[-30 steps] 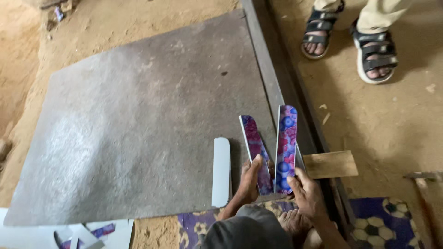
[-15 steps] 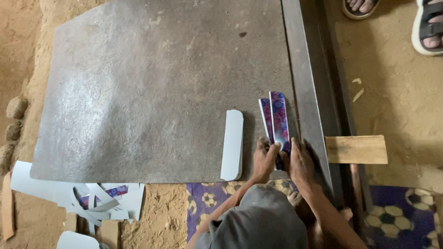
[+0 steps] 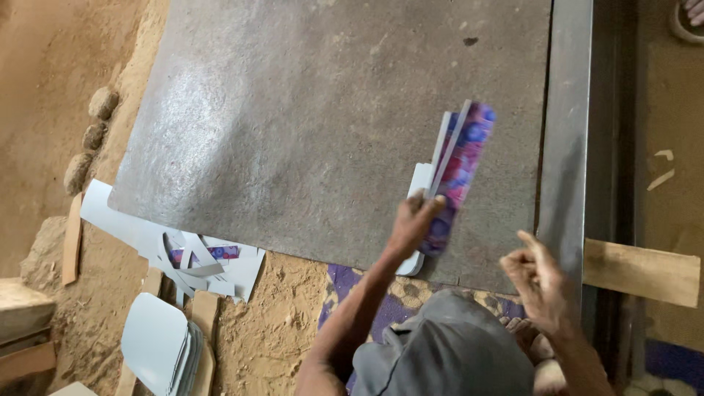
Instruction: The person sits on the floor and bends flat printed metal strips by hand over the edge of a heavy metal beam, tapping the fold with a wooden mallet to set the crease. They fold each strip one at a time, stack the finished folded pieces, and place completed folded strips on the mat beside them.
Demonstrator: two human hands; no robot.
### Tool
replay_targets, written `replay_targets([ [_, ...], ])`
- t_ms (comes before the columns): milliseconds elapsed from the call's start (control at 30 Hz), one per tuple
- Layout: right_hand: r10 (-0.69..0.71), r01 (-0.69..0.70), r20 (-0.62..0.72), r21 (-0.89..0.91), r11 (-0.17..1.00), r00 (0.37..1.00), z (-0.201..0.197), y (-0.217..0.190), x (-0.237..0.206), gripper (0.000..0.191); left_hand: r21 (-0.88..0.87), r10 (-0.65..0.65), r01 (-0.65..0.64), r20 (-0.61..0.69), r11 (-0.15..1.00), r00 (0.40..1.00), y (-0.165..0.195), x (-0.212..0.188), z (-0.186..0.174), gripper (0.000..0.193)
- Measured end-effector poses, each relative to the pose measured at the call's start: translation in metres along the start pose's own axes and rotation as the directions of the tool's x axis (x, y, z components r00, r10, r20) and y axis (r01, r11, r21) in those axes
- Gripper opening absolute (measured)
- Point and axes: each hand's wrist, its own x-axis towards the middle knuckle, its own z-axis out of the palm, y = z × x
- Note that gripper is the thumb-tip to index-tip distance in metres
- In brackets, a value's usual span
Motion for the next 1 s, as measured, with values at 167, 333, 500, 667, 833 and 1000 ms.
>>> replay_targets([
  [167,-0.02,0.002,-0.317,-0.056,0.998,0.948,-0.073,0.018,-0.075,0.048,0.854,0.234,0.19,-0.336,0.484,0.913,0.035,0.011,-0.094,0.077],
  [333,0.23,-0.331,-0.459,-0.151,0.932,0.858,-0.1,0.064,-0.135,0.049,0.876,-0.011,0.275,-0.294,0.396,0.956,0.006,-0.011,-0.049,0.09],
  [500,0.271,-0.426,-0.453,-0.287,0.858,0.85,-0.095,0.092,-0.166,0.042,0.924,0.204,0.106,-0.191,0.367,0.96,-0.019,-0.027,-0.011,0.084],
  [667,0.282,-0.408,-0.504,-0.158,0.899,0.816,-0.093,0.093,-0.172,0.038,0.911,0.179,0.116,-0.2,0.395,0.963,-0.029,-0.02,-0.037,0.082],
  [833,0.244,-0.395,-0.491,-0.23,0.89,0.836,-0.093,0.07,-0.163,0.037,0.914,0.197,0.101,-0.191,0.392,0.962,-0.034,-0.012,-0.043,0.076],
  [1000,0.289,-0.411,-0.45,-0.201,0.889,0.845,-0.084,0.044,-0.144,0.04,0.883,0.081,0.211,-0.268,0.419,0.96,-0.023,-0.014,-0.025,0.106],
])
